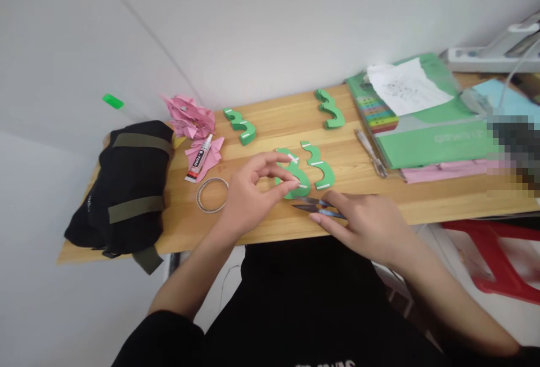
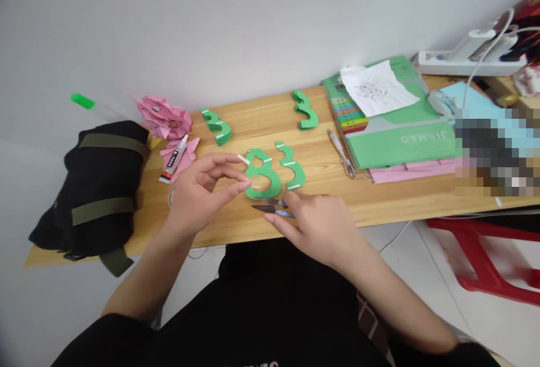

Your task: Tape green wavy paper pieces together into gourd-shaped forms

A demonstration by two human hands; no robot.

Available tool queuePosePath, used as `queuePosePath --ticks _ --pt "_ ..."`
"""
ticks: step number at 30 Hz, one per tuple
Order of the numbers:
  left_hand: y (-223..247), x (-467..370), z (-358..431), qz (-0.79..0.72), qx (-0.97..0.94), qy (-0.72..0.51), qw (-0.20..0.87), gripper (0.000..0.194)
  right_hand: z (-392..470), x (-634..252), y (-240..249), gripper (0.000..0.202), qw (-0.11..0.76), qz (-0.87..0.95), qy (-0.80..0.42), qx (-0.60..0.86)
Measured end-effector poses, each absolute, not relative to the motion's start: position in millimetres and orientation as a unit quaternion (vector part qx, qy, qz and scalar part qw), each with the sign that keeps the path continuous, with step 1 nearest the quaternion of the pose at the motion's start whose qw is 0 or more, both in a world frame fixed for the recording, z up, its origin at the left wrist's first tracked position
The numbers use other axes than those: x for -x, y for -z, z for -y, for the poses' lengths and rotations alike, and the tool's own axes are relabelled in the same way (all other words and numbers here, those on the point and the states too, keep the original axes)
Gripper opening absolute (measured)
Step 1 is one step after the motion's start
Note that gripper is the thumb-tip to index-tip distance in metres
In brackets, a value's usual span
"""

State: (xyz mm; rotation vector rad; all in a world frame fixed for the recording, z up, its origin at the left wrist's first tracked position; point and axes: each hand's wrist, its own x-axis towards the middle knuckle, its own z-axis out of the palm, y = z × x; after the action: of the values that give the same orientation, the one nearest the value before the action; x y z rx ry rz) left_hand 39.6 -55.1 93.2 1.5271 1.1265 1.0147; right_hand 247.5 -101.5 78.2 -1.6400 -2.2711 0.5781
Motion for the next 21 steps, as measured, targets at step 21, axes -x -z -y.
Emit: queuePosePath --ticks 21 --pt "-45.5 -57.2 68.9 -0.5 -0.683 -0.408 0.341 0.049 79.1 -241.1 -33.9 0.026 0.415 0.429 -0.432 0.676"
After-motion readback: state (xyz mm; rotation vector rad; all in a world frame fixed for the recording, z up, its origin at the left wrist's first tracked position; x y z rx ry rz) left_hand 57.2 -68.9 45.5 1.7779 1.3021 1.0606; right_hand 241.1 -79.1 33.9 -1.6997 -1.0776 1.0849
